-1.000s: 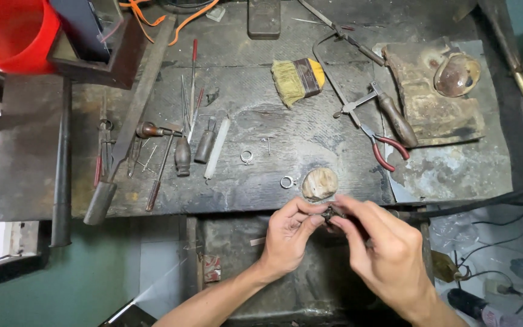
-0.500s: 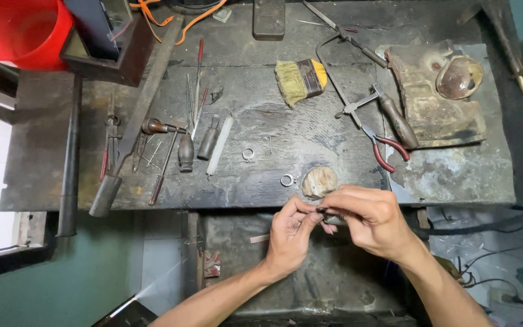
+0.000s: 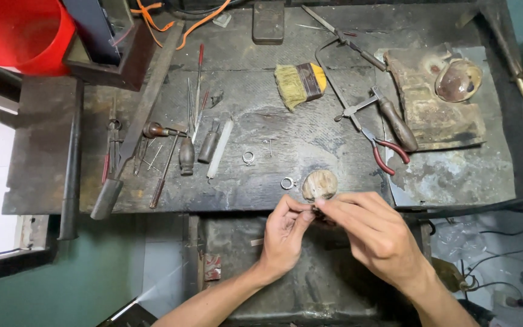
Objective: Using a jeweler's saw to cut a small metal component on a wooden bench pin.
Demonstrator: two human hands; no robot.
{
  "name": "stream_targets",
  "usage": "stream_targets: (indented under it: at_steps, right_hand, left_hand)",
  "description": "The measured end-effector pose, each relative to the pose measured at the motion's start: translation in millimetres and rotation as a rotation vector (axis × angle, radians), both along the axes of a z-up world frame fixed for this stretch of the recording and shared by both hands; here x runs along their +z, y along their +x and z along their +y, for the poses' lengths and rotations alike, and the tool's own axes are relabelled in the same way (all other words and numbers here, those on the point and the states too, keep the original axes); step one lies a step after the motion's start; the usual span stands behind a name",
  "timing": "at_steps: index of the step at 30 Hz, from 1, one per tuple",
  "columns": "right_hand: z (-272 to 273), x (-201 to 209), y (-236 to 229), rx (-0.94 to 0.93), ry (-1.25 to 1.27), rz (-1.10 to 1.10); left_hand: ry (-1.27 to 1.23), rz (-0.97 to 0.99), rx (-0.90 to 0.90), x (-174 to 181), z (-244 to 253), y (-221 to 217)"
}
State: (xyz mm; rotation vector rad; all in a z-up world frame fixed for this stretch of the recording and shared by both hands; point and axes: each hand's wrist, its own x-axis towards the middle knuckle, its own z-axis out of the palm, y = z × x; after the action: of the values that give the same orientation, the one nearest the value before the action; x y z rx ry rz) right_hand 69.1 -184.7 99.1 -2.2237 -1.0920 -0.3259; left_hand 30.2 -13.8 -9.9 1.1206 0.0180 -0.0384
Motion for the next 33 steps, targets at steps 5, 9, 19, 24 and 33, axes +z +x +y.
stream_targets:
  at_steps: [5, 9, 19, 24, 33]
  right_hand:
    - [-5.9, -7.0, 5.6, 0.078, -0.044, 0.048]
    - [-3.3, -15.0, -4.9, 0.025, -0.08, -0.083]
    - [-18.7, -20.1, -22.7, -0.103, 0.032, -0.132]
    - [-18.6, -23.7, -27.8, -0.069, 0.047, -0.107]
    - [-27.0, -23.5, -32.3, -0.144, 0.021, -0.11]
  left_hand:
    - [-0.046, 0.016, 0.021, 0.8, 0.8, -5.2]
    - [-0.063, -0.013, 0.002, 29.1, 10.7, -6.1]
    - [1.125, -0.281, 0.241, 41.1, 113.7, 44.1]
    - [1.29, -0.265, 0.347, 39.5, 128.1, 49.3]
    - [1.687, 0.013, 0.552, 60.4, 215.8, 37.2]
